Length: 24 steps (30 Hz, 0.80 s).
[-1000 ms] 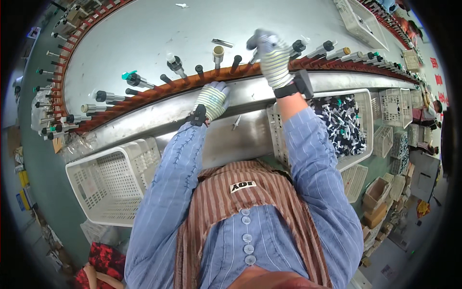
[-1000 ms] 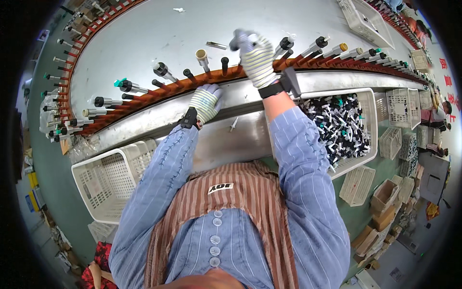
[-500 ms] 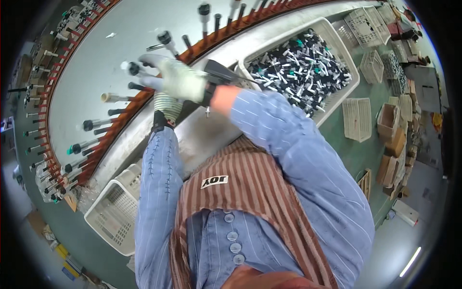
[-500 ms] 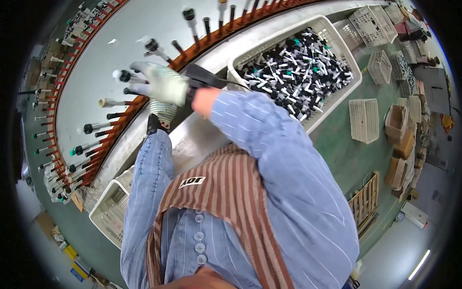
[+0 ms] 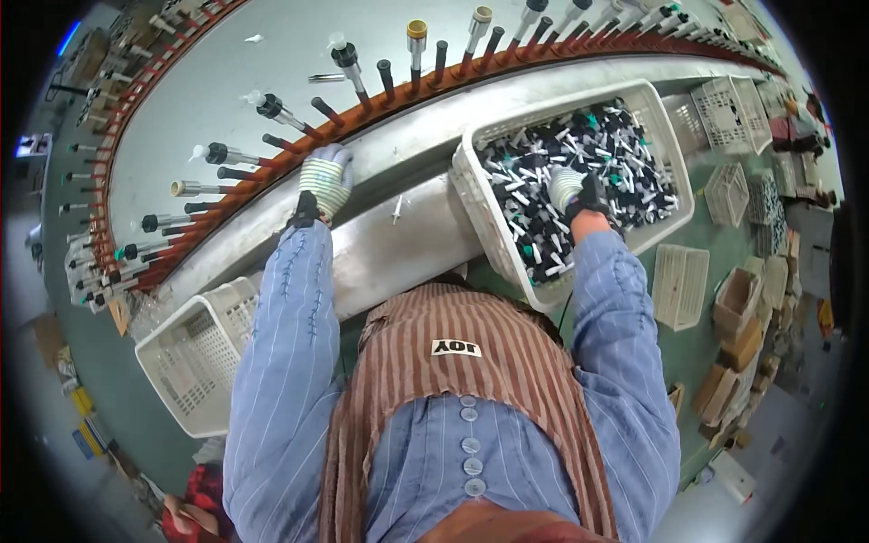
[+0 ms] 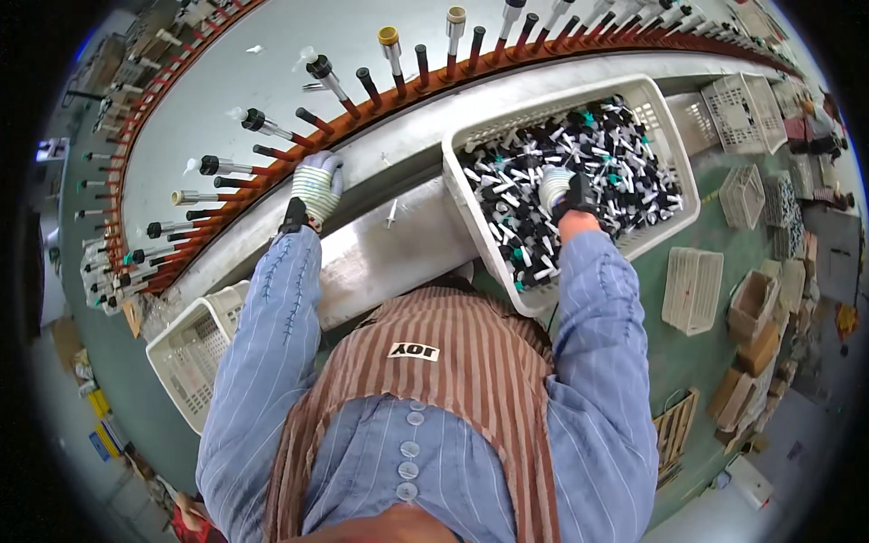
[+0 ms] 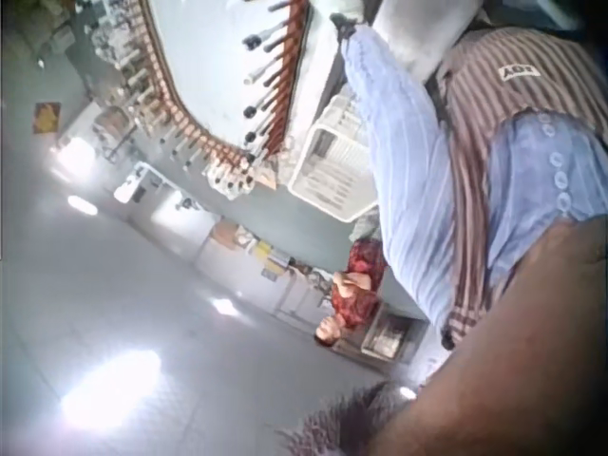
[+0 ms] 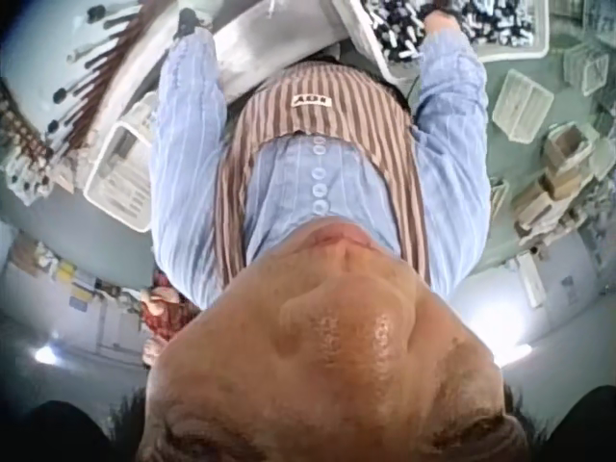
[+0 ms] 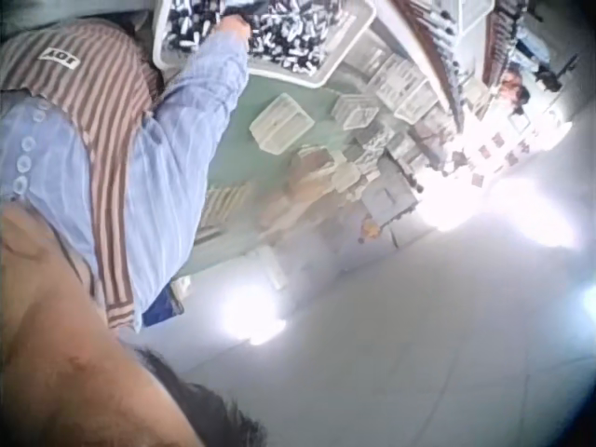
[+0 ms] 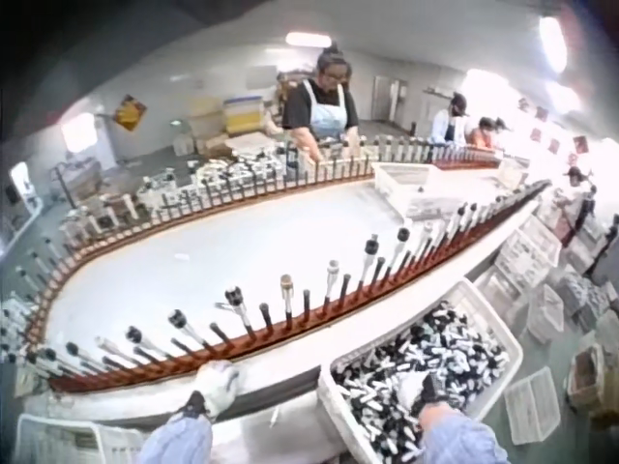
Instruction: Manually placing small plastic components onto a rotating assembly line conveyor.
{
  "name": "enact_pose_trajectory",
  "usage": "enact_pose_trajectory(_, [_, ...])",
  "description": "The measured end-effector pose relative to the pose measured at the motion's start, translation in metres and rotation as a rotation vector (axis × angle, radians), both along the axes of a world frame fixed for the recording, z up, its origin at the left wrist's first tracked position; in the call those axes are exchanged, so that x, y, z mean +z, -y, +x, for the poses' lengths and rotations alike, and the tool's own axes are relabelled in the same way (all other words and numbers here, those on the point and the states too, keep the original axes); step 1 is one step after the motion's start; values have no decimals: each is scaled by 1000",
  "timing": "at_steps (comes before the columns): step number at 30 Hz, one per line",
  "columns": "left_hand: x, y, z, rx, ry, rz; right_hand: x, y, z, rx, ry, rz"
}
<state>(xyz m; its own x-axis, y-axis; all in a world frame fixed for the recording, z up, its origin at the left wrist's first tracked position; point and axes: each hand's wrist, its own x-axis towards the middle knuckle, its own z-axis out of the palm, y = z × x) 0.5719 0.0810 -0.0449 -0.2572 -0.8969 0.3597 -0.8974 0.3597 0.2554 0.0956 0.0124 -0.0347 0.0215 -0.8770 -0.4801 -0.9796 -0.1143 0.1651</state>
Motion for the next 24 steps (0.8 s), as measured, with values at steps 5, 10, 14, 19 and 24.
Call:
enact_pose_trajectory(5, [6, -2, 6, 28, 10, 22, 41, 27, -7, -339, 759, -404])
enact_pose_trajectory(10, [7, -7, 9, 27, 11, 12, 173, 55, 143, -575, 1983, -538])
enact_pose_trajectory(14, [9, -2, 5, 5, -13, 35, 181, 92, 218, -169, 1988, -561])
enact_pose_trajectory(19, [5, -3, 9, 20, -36, 74, 203, 86, 234, 10, 1877, -655])
enact_pose_trajectory(24, [5, -2, 7, -3, -44, -5, 190, 144, 72, 272, 1052, -1210])
